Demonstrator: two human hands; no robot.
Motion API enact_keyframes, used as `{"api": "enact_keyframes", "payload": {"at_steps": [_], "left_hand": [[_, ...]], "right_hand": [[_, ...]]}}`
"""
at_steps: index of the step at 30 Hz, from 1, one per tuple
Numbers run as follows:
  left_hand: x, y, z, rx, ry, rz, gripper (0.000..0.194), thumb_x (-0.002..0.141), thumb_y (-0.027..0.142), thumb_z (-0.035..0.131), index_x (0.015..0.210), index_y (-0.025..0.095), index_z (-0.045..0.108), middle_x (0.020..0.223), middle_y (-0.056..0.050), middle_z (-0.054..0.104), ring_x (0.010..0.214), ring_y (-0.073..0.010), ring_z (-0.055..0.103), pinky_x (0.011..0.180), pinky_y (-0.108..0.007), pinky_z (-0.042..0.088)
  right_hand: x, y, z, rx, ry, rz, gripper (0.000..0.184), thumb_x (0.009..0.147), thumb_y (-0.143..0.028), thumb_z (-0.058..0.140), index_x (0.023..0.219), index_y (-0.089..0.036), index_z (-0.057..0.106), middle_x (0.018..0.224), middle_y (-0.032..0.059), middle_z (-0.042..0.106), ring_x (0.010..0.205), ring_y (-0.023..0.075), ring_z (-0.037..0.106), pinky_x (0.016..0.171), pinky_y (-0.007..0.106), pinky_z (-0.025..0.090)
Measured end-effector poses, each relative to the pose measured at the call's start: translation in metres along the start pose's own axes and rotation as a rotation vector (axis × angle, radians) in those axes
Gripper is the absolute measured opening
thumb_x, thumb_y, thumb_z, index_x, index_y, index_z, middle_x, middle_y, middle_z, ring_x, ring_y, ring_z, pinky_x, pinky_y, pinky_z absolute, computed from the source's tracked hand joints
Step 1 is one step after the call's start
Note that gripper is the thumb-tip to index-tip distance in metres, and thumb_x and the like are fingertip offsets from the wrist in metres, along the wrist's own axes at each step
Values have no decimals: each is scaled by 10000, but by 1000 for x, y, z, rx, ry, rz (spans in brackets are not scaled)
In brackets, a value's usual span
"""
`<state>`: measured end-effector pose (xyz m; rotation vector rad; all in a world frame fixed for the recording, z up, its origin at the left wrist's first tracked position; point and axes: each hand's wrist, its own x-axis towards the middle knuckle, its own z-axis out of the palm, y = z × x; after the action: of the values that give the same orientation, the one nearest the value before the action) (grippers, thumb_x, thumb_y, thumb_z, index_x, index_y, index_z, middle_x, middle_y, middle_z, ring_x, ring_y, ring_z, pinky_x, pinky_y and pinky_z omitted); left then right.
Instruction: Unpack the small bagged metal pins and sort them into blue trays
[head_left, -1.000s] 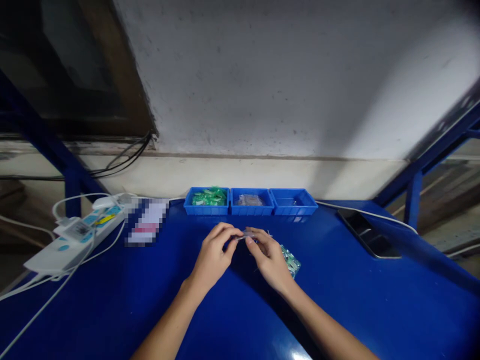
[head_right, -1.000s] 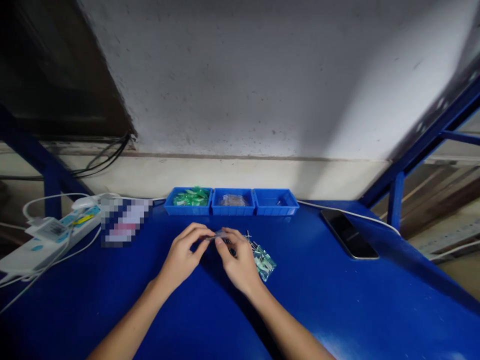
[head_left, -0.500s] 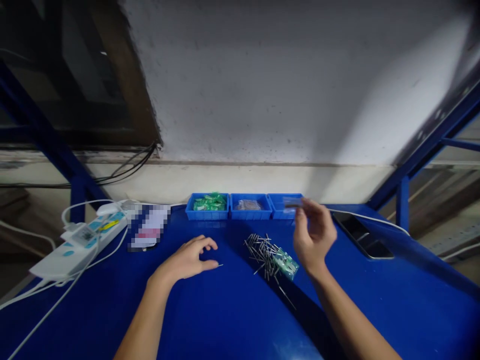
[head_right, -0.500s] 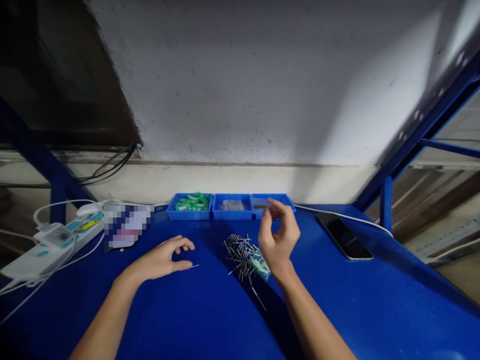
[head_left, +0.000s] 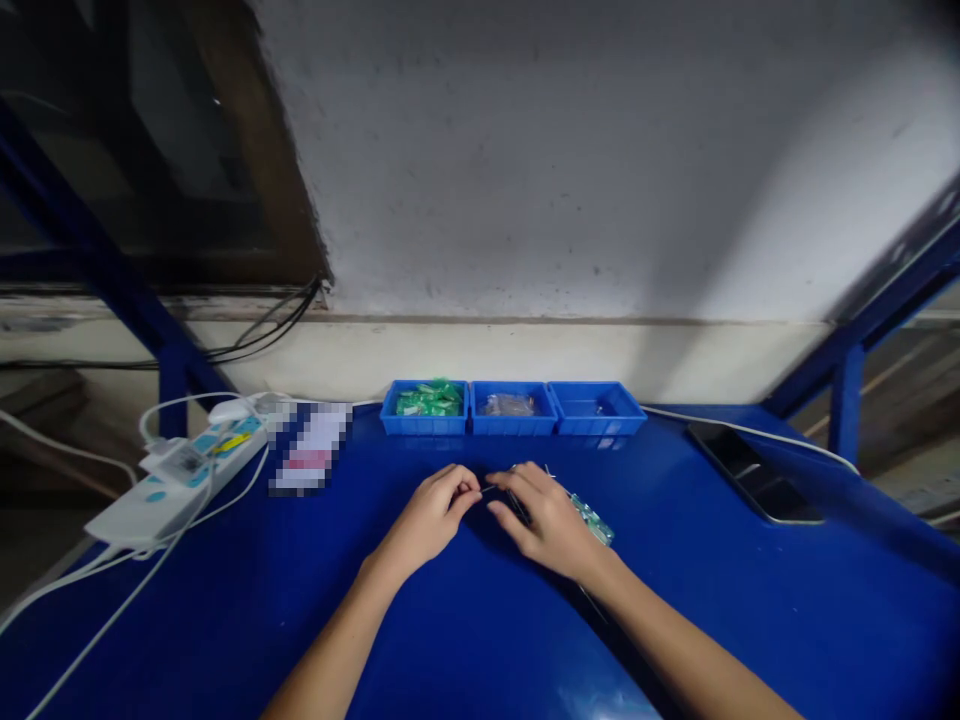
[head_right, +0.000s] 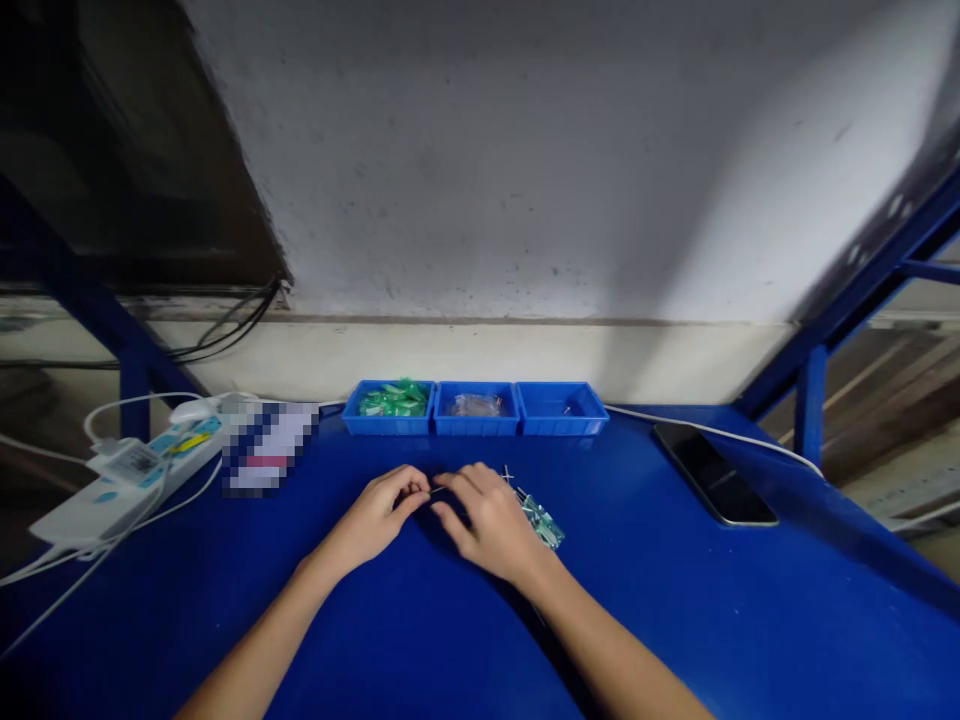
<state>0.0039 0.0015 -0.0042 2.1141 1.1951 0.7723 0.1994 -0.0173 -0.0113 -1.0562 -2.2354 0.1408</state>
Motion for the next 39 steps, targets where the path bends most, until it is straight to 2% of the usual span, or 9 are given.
{"api": "enact_keyframes", "payload": {"at_steps": [4,14,22,27,30,32,34,37,39], "left_hand": [[1,4,10,-87,29,0,223,915,243,300,841,194,505,786,-3,569,737,-134,547,708,-249,412],[0,11,12,-186,68,-102,282,926,373,311,836,187,503,553,58,414,501,-96,432,520,-209,351],[-3,20,12,-123,129,11,183,888,336,423,914,194,535,660,19,586,632,-122,579,641,-233,426],[-6,26,12,-24,212,-4,255,912,335,380,760,190,524,567,35,557,535,-107,552,585,-219,409],[-8,28,15,-8,171,-2,269,925,352,354,835,191,549,648,10,611,613,-127,595,627,-238,442],[-8,27,18,23,148,19,281,925,374,356,1037,196,542,875,-41,657,839,-166,622,773,-296,466],[-8,26,23,84,122,49,395,913,416,377,1241,208,447,1168,-94,588,1108,-213,530,943,-389,407],[-5,27,34,176,-4,74,593,885,509,391,1405,259,254,1457,-113,307,1339,-283,266,1051,-514,268],[-1,31,44,222,-121,92,713,830,606,419,1433,319,171,1527,-93,104,1382,-343,100,1056,-593,186]], "right_hand": [[1,-5,4,46,-13,-171,217,907,-196,430,1090,-183,546,839,71,610,740,177,525,686,310,430],[1,4,3,-36,61,-118,176,924,-223,404,925,-185,576,736,53,609,662,162,535,608,280,377],[3,7,3,-77,122,37,248,943,-246,318,860,-173,541,704,52,589,607,151,529,584,259,377],[3,1,-3,-83,72,-111,254,937,-274,352,821,-178,557,701,48,585,638,155,511,612,272,375],[7,8,-21,-125,169,-121,267,924,-261,360,790,-176,575,668,51,573,620,155,500,609,280,382],[14,26,-40,-185,295,-25,283,915,-264,366,761,-176,586,668,60,576,646,162,514,640,290,399],[20,50,-59,-289,424,190,304,914,-300,364,792,-167,609,704,76,593,698,181,536,684,308,414],[15,85,-77,-390,404,516,387,875,-408,428,1074,-115,583,914,137,635,870,244,574,779,373,433],[-3,94,-78,-348,334,621,475,865,-457,432,1158,-100,545,1013,166,628,946,270,577,839,414,430]]}}
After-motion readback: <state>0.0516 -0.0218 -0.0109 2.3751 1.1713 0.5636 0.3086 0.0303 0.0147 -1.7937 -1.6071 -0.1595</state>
